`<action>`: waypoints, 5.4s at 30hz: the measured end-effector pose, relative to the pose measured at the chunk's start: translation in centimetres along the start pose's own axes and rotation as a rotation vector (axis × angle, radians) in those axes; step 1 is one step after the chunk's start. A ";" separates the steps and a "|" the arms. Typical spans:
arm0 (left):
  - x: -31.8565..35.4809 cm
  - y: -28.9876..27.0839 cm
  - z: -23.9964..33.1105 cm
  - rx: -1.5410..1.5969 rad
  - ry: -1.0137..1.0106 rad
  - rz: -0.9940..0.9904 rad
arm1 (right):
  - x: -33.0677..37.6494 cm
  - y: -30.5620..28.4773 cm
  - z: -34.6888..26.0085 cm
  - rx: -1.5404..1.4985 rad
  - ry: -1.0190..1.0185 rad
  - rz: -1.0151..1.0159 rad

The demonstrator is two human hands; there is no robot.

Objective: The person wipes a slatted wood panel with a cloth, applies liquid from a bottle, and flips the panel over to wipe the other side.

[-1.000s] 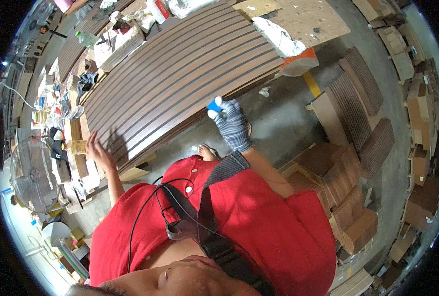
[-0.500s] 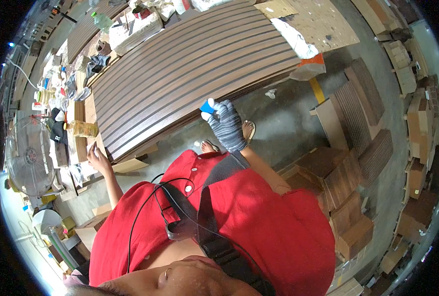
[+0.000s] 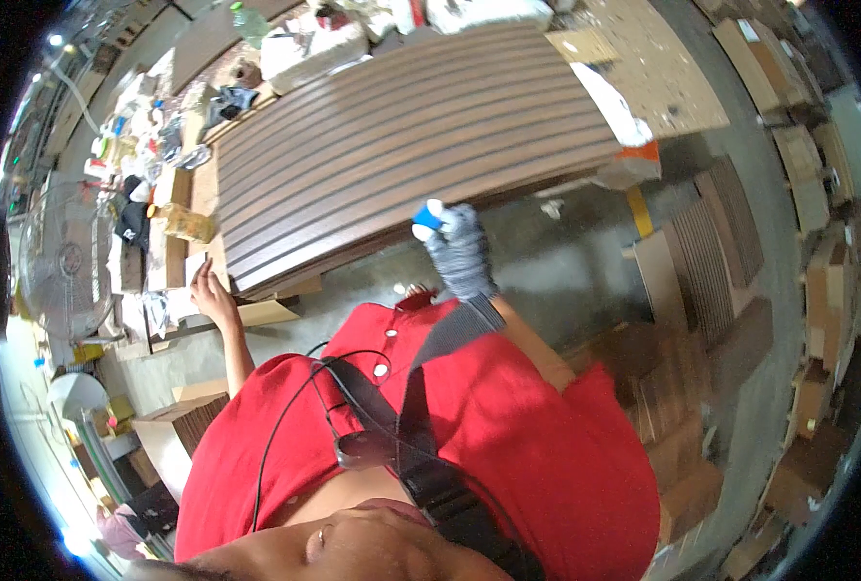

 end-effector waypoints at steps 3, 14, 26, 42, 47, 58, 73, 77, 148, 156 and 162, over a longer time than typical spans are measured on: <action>0.2 -0.4 -1.7 0.113 0.024 0.045 | -1.7 -2.9 0.3 -0.104 0.122 -0.007; 2.9 -1.4 1.4 0.419 -0.128 0.040 | -2.6 -2.3 0.3 -0.194 0.226 -0.045; 5.5 1.1 1.3 0.636 -0.292 0.010 | -1.9 -3.9 7.6 -0.455 0.186 0.105; 5.1 -0.4 0.0 0.569 -0.035 -0.059 | -8.5 -12.2 14.6 -0.526 0.258 0.510; 5.1 -0.4 -5.0 0.803 -0.395 -0.137 | -11.3 -14.7 21.1 -0.263 0.356 0.571; 6.0 3.7 -3.0 0.909 -0.561 -0.871 | -16.5 -20.7 30.6 0.095 0.428 0.432; 4.4 1.5 3.3 0.205 -0.398 -0.649 | -16.5 -21.9 29.3 0.258 0.584 0.292; 4.8 1.1 4.0 0.130 -0.397 -0.599 | -16.2 -23.0 31.9 0.368 0.694 0.343; 11.8 0.3 -14.4 0.555 -0.462 -1.346 | 4.2 12.4 -17.3 -0.070 0.091 -0.107; 3.5 -2.0 -0.9 1.015 -0.279 -1.237 | 4.7 11.3 -15.9 0.022 0.131 -0.016; -4.9 -0.6 4.4 1.057 0.034 -0.594 | 4.1 8.2 -14.8 0.042 0.118 0.099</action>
Point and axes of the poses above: each hand's wrist, its own x-axis away from the middle knuckle, its own y-axis out of the palm, z = x × y, the point moved 10 cm from there along -x, towards the middle knuckle, and after that the axes turned 2 degrees about z, right-handed, at the moved point
